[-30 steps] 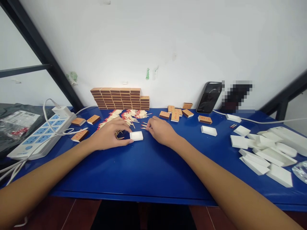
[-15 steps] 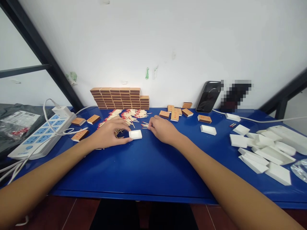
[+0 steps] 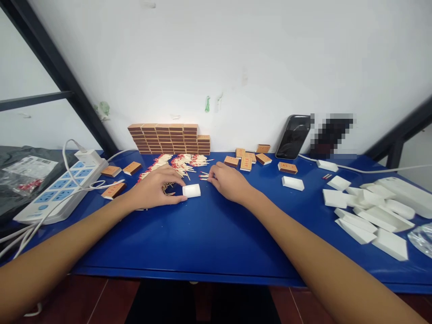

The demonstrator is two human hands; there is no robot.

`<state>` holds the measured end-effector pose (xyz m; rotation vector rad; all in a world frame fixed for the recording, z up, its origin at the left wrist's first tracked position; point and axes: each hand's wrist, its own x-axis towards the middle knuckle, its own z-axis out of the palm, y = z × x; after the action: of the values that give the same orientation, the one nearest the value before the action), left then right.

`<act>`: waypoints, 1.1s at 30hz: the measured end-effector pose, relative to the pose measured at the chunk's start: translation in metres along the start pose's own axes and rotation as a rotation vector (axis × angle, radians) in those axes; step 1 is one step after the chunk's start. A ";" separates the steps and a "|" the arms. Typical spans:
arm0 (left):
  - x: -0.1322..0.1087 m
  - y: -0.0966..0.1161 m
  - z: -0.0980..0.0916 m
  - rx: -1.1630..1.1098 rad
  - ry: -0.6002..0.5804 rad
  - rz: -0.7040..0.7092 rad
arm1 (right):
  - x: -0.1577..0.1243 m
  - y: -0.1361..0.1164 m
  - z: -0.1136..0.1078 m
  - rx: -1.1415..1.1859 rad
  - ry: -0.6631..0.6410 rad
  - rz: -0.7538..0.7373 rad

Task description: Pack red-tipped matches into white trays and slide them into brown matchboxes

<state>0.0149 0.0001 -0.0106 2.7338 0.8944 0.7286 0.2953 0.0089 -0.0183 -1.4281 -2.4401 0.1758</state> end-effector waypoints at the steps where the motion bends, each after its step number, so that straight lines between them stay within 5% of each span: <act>1: 0.000 0.000 0.000 0.002 0.000 -0.001 | 0.000 0.000 0.000 -0.001 -0.009 0.002; 17: 0.001 0.008 0.001 -0.019 0.061 0.058 | -0.014 -0.039 -0.001 0.143 -0.039 -0.174; 21: 0.001 0.009 0.001 -0.018 0.056 0.062 | -0.013 -0.033 -0.007 0.203 -0.023 -0.187; 27: 0.001 0.009 0.000 -0.020 0.075 0.065 | -0.003 -0.008 -0.007 0.189 0.186 -0.055; 33: 0.001 0.007 0.000 -0.021 0.055 0.043 | 0.006 0.017 0.007 0.191 0.128 -0.059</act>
<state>0.0191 -0.0052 -0.0077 2.7347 0.8361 0.8207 0.3046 0.0227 -0.0279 -1.2456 -2.2908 0.2871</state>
